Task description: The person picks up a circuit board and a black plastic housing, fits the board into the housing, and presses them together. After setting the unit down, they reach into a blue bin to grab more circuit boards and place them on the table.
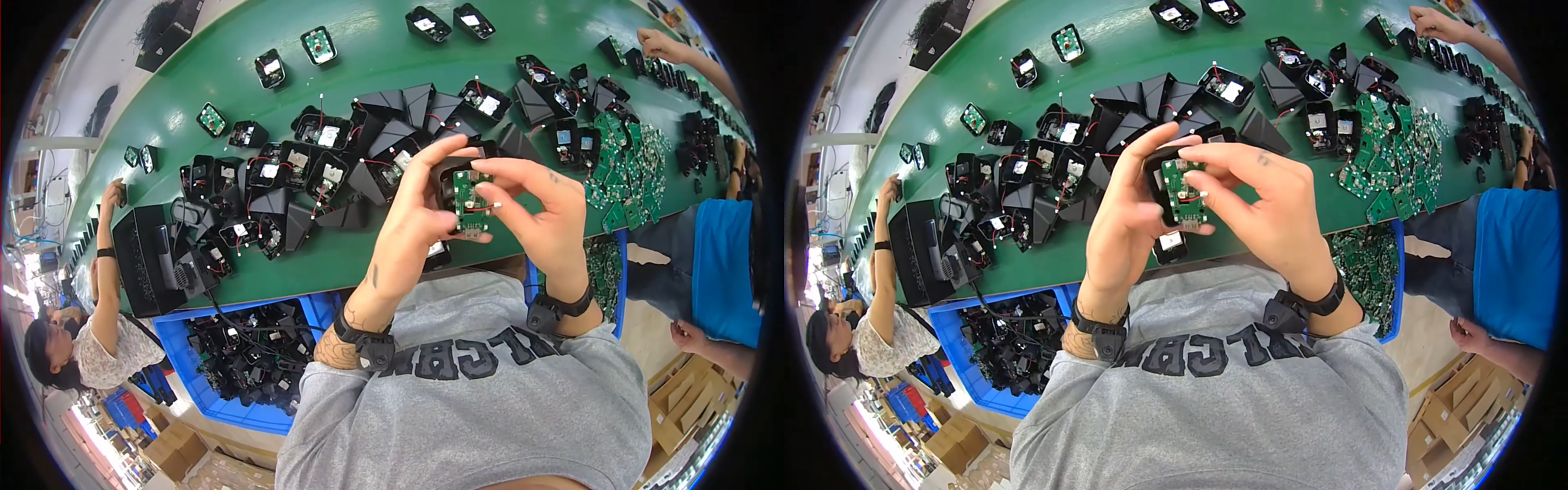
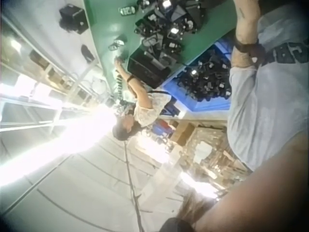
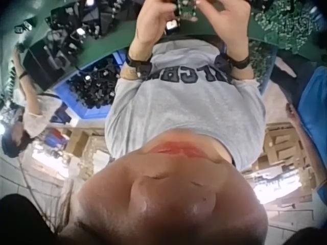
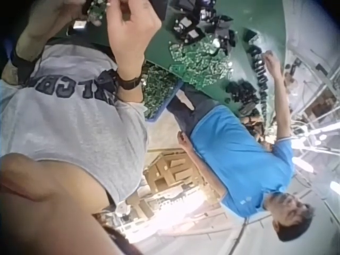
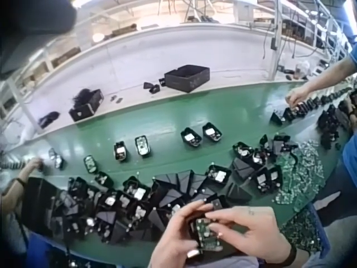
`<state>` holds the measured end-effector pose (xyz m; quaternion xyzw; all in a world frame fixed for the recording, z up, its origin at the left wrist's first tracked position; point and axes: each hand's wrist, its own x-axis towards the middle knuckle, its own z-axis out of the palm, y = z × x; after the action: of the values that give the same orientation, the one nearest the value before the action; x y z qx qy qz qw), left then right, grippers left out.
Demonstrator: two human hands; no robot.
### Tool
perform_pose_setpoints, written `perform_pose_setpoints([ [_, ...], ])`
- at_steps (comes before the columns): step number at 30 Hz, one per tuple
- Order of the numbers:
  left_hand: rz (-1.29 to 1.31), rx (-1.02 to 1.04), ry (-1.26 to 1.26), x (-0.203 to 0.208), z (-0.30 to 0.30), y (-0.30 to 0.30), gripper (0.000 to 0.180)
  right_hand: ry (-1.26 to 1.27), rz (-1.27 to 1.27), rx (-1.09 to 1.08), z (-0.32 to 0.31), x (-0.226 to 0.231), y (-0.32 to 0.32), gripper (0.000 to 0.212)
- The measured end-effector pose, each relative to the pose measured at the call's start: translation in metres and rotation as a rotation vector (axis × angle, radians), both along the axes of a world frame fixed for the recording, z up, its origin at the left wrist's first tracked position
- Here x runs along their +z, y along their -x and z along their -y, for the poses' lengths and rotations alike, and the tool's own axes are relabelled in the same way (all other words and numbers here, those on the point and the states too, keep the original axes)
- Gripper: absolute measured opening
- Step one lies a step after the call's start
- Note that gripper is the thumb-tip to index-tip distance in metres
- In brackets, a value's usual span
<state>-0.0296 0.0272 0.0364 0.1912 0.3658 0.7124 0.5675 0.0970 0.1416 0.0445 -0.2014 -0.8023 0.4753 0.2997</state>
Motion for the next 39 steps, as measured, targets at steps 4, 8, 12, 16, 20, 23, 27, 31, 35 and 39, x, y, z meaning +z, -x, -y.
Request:
perform_pose_setpoints([
  [4, -0.143, 0.028, -0.073, -0.003, 0.001, -0.006, 0.083, -0.068, -0.064, -0.023, 0.002, -0.003, 0.003, 0.029],
  [8, -0.156, 0.036, -0.071, -0.007, 0.0, -0.006, 0.079, -0.155, -0.065, -0.076, 0.005, -0.005, 0.003, 0.03],
  [12, -0.127, 0.025, -0.091, -0.006, 0.0, -0.007, 0.077, -0.492, -0.124, -0.097, -0.001, -0.004, 0.009, 0.03],
  [16, -0.081, 0.0, -0.099, -0.007, -0.002, -0.01, 0.079, -0.405, -0.189, -0.121, -0.001, -0.01, 0.011, 0.026],
  [20, -0.119, -0.032, -0.131, -0.012, -0.004, -0.011, 0.079, -0.478, -0.195, -0.15, 0.001, -0.012, 0.012, 0.028],
  [23, -0.073, -0.031, -0.135, -0.007, -0.002, -0.012, 0.077, -0.306, -0.19, -0.206, 0.003, -0.002, 0.015, 0.036],
  [27, -0.169, -0.011, -0.047, -0.006, -0.002, -0.013, 0.078, 0.637, -0.031, 0.162, -0.008, -0.016, 0.004, 0.048],
  [31, -0.242, -0.004, -0.033, -0.013, -0.001, -0.014, 0.075, 0.564, -0.054, 0.128, -0.001, -0.018, 0.002, 0.045],
  [35, -0.131, 0.071, -0.106, -0.014, -0.007, -0.014, 0.065, 0.417, -0.123, 0.004, 0.001, -0.015, 0.005, 0.045],
  [39, -0.07, 0.2, -0.097, -0.013, -0.008, -0.013, 0.059, -0.276, -0.249, -0.08, -0.01, -0.019, 0.001, 0.029],
])
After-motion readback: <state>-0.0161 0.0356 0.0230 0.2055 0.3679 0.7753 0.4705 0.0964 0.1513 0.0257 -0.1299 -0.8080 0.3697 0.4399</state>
